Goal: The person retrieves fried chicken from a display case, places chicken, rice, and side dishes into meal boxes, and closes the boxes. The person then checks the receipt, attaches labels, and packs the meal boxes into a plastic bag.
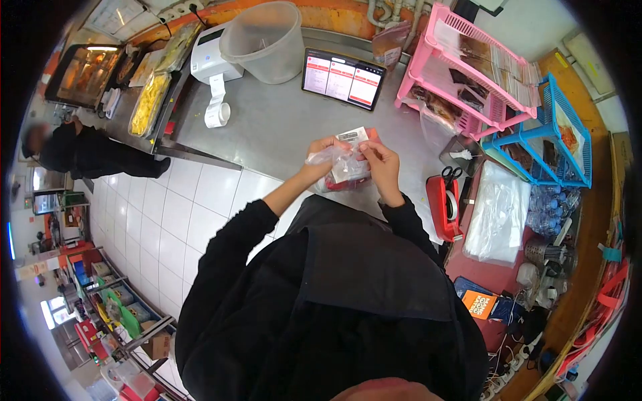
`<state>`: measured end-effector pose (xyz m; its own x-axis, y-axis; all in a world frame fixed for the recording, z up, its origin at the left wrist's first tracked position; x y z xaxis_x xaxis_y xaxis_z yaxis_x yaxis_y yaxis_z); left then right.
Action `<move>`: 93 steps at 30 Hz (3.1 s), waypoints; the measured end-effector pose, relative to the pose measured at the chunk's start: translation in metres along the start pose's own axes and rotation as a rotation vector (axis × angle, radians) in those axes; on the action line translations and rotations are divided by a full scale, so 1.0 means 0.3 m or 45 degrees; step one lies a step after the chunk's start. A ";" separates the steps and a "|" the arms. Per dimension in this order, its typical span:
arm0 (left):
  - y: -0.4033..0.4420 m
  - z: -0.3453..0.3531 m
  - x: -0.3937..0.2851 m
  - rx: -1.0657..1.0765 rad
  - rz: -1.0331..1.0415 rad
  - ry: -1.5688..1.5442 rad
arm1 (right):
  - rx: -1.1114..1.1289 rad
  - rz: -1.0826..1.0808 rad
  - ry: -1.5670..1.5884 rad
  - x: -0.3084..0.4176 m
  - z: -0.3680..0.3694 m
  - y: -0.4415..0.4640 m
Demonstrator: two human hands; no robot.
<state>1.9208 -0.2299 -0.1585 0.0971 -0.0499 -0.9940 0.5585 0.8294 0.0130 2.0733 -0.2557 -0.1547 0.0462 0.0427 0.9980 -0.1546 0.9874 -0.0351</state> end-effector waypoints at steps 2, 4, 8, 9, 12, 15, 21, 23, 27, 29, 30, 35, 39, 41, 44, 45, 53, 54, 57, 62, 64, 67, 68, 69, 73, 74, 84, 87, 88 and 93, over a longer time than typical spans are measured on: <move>-0.008 0.001 0.008 -0.013 0.029 -0.041 | 0.031 0.018 0.143 0.008 0.006 0.011; -0.007 -0.001 0.004 -0.022 0.065 -0.080 | 0.059 0.168 0.297 -0.036 0.024 -0.002; -0.014 0.015 0.015 0.032 0.021 -0.266 | 0.120 0.225 0.688 -0.076 0.050 -0.001; -0.017 0.018 0.016 0.041 0.013 -0.274 | 0.122 0.223 0.688 -0.076 0.054 0.000; -0.010 0.019 0.011 0.087 0.034 -0.250 | 0.080 0.255 0.632 -0.091 0.044 -0.001; -0.015 0.026 0.014 0.105 0.043 -0.251 | 0.049 0.236 0.685 -0.095 0.040 -0.007; -0.006 0.020 0.008 0.069 0.038 -0.203 | -0.088 0.127 0.735 -0.060 0.012 0.018; -0.002 0.022 0.014 0.084 0.056 -0.171 | -0.011 0.095 0.415 -0.032 0.025 0.030; -0.014 0.035 0.004 0.033 0.045 -0.306 | 0.037 0.019 0.038 0.031 0.052 0.010; -0.016 0.036 -0.004 0.010 0.048 -0.259 | -0.039 -0.079 0.008 0.045 0.041 0.002; -0.016 0.034 -0.005 -0.001 0.066 -0.255 | -0.037 -0.079 0.008 0.047 0.042 -0.001; -0.026 0.024 -0.004 -0.030 0.059 -0.203 | 0.021 0.002 -0.061 0.028 0.040 -0.020; -0.025 0.028 -0.009 -0.019 0.064 -0.219 | 0.023 0.003 -0.007 0.003 0.037 -0.017; -0.024 0.024 -0.001 -0.023 0.053 -0.220 | 0.004 -0.011 0.030 -0.001 0.033 -0.017; -0.023 0.023 0.006 -0.033 0.038 -0.235 | 0.010 0.001 0.010 -0.001 0.031 -0.012; -0.023 0.023 0.003 -0.036 0.053 -0.223 | 0.010 0.001 0.009 -0.001 0.029 -0.011; -0.027 0.016 0.023 -0.053 0.034 -0.234 | 0.009 0.008 0.002 -0.014 0.021 -0.007; -0.029 0.016 0.023 -0.051 0.038 -0.242 | 0.009 0.008 0.002 -0.011 0.022 -0.011; -0.028 0.017 0.020 -0.054 0.043 -0.252 | -0.002 -0.018 0.004 -0.008 0.020 -0.012; -0.026 0.019 0.002 -0.065 0.064 -0.219 | 0.002 -0.036 0.007 -0.006 0.023 -0.007; -0.026 0.025 -0.005 -0.047 0.078 -0.237 | 0.005 -0.017 -0.013 -0.012 0.022 -0.001; -0.023 0.024 0.002 -0.021 0.048 -0.230 | -0.007 0.013 0.013 -0.012 0.024 0.010; -0.024 0.024 0.003 -0.020 0.048 -0.231 | -0.024 0.022 0.056 -0.011 0.022 0.011; -0.025 0.025 0.007 -0.021 0.042 -0.261 | -0.025 0.021 0.055 -0.008 0.020 0.011; -0.027 0.025 0.000 -0.066 0.037 -0.194 | 0.008 -0.018 -0.003 0.008 0.025 0.020; -0.025 0.024 0.002 -0.064 0.041 -0.192 | 0.016 -0.016 -0.048 0.007 0.023 0.021; -0.006 0.039 -0.061 0.033 0.177 0.128 | -0.012 -0.036 -0.023 -0.007 0.005 0.040; -0.004 0.041 -0.082 0.063 0.116 0.169 | 0.118 0.041 0.046 -0.026 0.014 0.060; -0.001 0.047 -0.083 0.095 0.085 0.162 | 0.161 0.088 0.152 -0.041 0.018 0.068; 0.002 0.034 -0.092 0.084 0.112 0.115 | 0.266 0.119 0.126 -0.002 0.021 0.055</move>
<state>1.9270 -0.2336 -0.1300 0.0754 0.0740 -0.9944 0.6043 0.7899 0.1046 2.0645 -0.2403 -0.1555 0.1169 0.1576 0.9806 -0.3628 0.9258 -0.1056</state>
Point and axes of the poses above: each hand's wrist, its own y-axis towards the middle knuckle, its own z-axis out of the palm, x = y × z, the point moved 10 cm from there along y, towards the middle knuckle, and after that the axes turned 14 degrees about x, right-handed, at the moved point
